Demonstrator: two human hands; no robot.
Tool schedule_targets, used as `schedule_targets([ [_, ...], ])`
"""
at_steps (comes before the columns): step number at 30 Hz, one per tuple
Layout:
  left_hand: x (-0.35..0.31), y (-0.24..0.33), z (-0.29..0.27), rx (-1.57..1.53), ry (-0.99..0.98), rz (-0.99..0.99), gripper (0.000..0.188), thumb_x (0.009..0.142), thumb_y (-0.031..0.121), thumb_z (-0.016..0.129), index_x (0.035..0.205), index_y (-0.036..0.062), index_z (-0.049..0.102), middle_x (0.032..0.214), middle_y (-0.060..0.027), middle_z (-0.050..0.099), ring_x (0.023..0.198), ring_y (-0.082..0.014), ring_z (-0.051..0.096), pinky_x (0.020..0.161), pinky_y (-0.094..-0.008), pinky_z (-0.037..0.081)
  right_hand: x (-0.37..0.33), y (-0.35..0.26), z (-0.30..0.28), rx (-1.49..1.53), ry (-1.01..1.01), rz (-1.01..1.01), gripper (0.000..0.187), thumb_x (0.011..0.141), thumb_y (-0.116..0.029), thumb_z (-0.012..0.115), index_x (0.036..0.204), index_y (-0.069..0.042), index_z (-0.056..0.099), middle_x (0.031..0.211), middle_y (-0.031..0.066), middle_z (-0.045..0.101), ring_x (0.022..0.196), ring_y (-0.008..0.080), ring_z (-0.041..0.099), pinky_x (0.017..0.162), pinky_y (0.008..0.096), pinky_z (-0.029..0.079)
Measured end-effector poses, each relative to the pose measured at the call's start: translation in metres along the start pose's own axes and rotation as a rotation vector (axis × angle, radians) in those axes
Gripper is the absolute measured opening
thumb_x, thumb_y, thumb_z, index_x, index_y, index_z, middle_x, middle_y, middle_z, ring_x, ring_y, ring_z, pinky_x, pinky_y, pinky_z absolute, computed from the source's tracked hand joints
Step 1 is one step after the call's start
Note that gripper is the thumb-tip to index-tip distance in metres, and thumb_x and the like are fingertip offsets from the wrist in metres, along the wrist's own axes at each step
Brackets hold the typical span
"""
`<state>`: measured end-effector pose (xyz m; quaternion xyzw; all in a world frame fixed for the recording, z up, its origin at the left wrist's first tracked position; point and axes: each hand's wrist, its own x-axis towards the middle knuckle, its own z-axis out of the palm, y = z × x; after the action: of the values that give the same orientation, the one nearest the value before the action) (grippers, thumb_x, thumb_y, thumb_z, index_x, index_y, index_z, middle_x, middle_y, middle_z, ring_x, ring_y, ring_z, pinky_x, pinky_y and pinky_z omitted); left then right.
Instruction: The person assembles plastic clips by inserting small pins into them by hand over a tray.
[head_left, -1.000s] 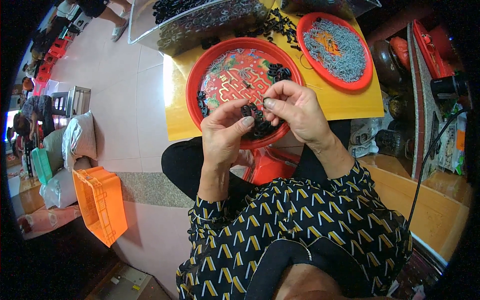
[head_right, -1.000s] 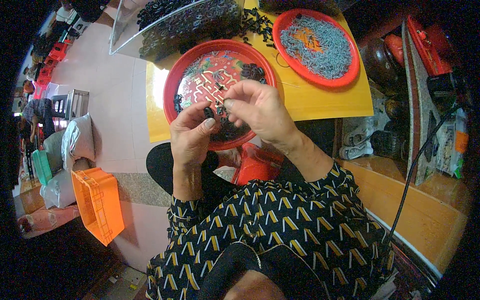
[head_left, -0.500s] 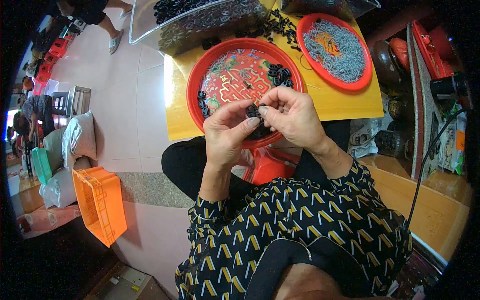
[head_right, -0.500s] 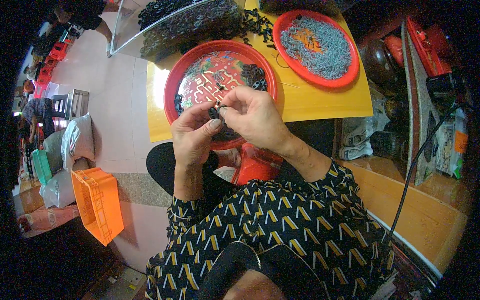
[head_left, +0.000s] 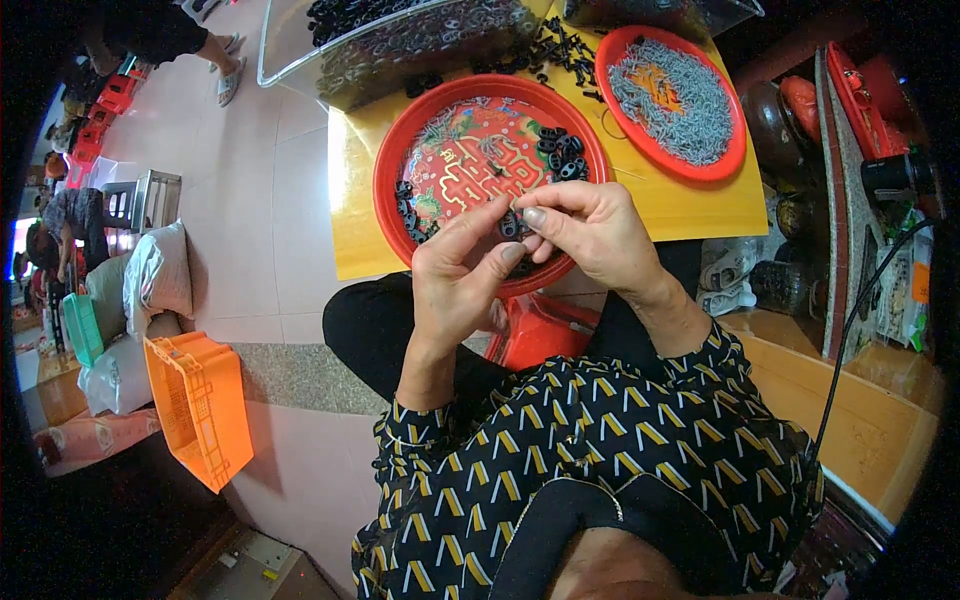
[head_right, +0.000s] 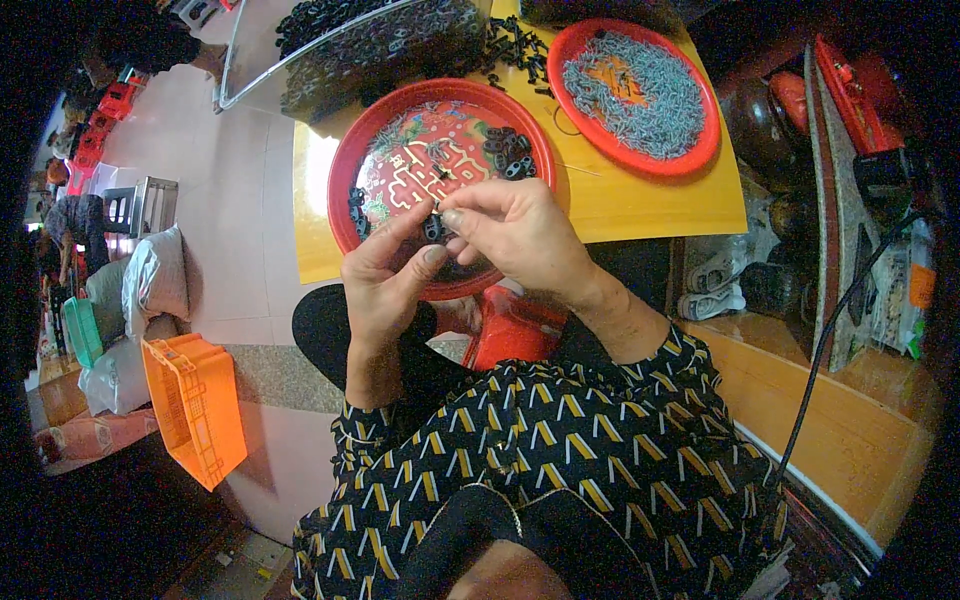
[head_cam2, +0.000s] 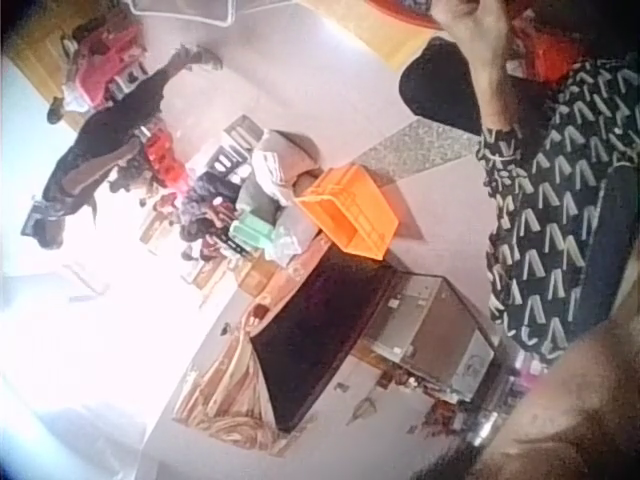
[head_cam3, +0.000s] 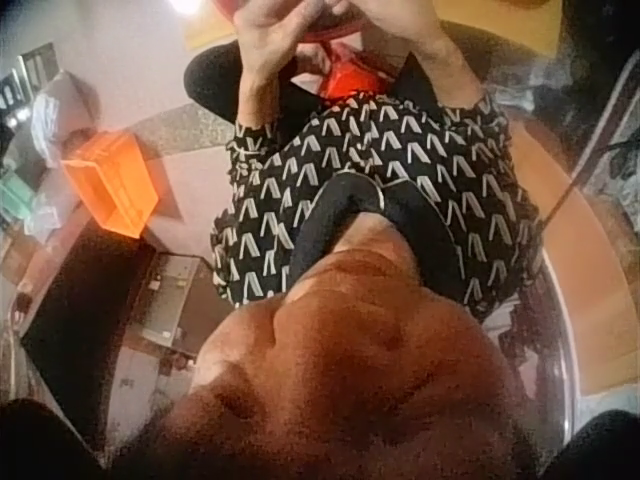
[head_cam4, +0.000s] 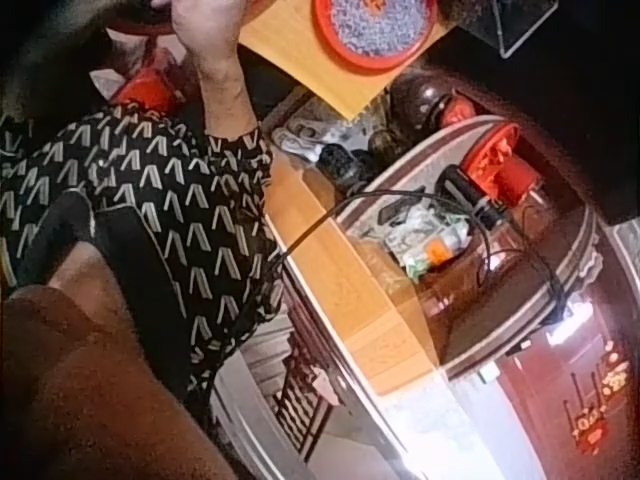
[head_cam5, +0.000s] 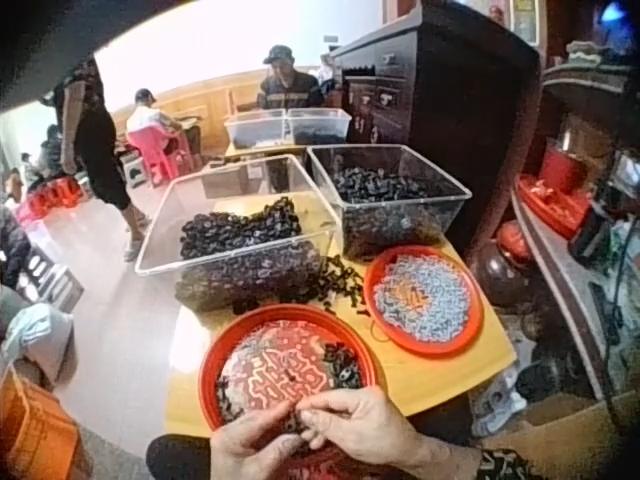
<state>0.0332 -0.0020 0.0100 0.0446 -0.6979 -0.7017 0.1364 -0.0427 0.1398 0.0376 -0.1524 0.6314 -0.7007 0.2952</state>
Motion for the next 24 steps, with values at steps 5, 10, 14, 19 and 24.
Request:
schedule_targets([
  [5,0.001,0.005,0.002,0.177,-0.016,0.059,0.031,0.073,-0.003,0.059,0.104,-0.0008,0.057,0.092,-0.0116,0.060,0.085,-0.0157,0.056,0.075,-0.0256,0.044,0.001,0.002,-0.001,0.064,-0.004,-0.012,0.014,0.080,-0.006,0.056,0.090,0.003,0.058,0.070,0.0038,0.058,0.058,0.0063,0.055,0.053,0.0173,0.047],
  [10,-0.001,0.005,0.002,0.042,0.008,0.032,0.028,0.073,-0.005,0.057,0.101,-0.0017,0.058,0.087,-0.0109,0.060,0.080,-0.0153,0.056,0.072,-0.0243,0.044,0.003,0.010,-0.006,0.136,-0.067,-0.017,0.012,0.079,-0.006,0.057,0.087,0.002,0.056,0.071,0.0032,0.057,0.060,0.0067,0.055,0.053,0.0175,0.047],
  [14,0.002,0.006,0.003,0.071,-0.035,0.115,0.027,0.072,-0.006,0.056,0.098,-0.0022,0.058,0.085,-0.0100,0.060,0.080,-0.0149,0.056,0.071,-0.0238,0.044,0.004,0.013,-0.013,0.258,-0.171,0.111,0.016,0.078,-0.012,0.061,0.088,-0.002,0.054,0.070,0.0002,0.055,0.059,0.0058,0.053,0.052,0.0170,0.044],
  [19,0.002,0.006,0.007,0.048,0.005,0.186,0.028,0.068,-0.010,0.056,0.095,-0.0022,0.059,0.083,-0.0105,0.060,0.077,-0.0152,0.057,0.067,-0.0241,0.044,0.004,0.018,-0.012,0.420,-0.248,0.199,0.021,0.077,-0.017,0.063,0.089,-0.003,0.052,0.071,-0.0008,0.054,0.059,0.0060,0.052,0.052,0.0166,0.043],
  [24,0.003,0.007,0.006,0.060,-0.042,0.238,0.026,0.068,-0.011,0.057,0.092,-0.0028,0.059,0.081,-0.0107,0.060,0.074,-0.0166,0.058,0.066,-0.0246,0.045,0.004,0.019,-0.013,0.442,-0.311,0.210,0.021,0.077,-0.018,0.063,0.088,-0.004,0.052,0.071,-0.0017,0.054,0.059,0.0052,0.052,0.051,0.0166,0.043],
])
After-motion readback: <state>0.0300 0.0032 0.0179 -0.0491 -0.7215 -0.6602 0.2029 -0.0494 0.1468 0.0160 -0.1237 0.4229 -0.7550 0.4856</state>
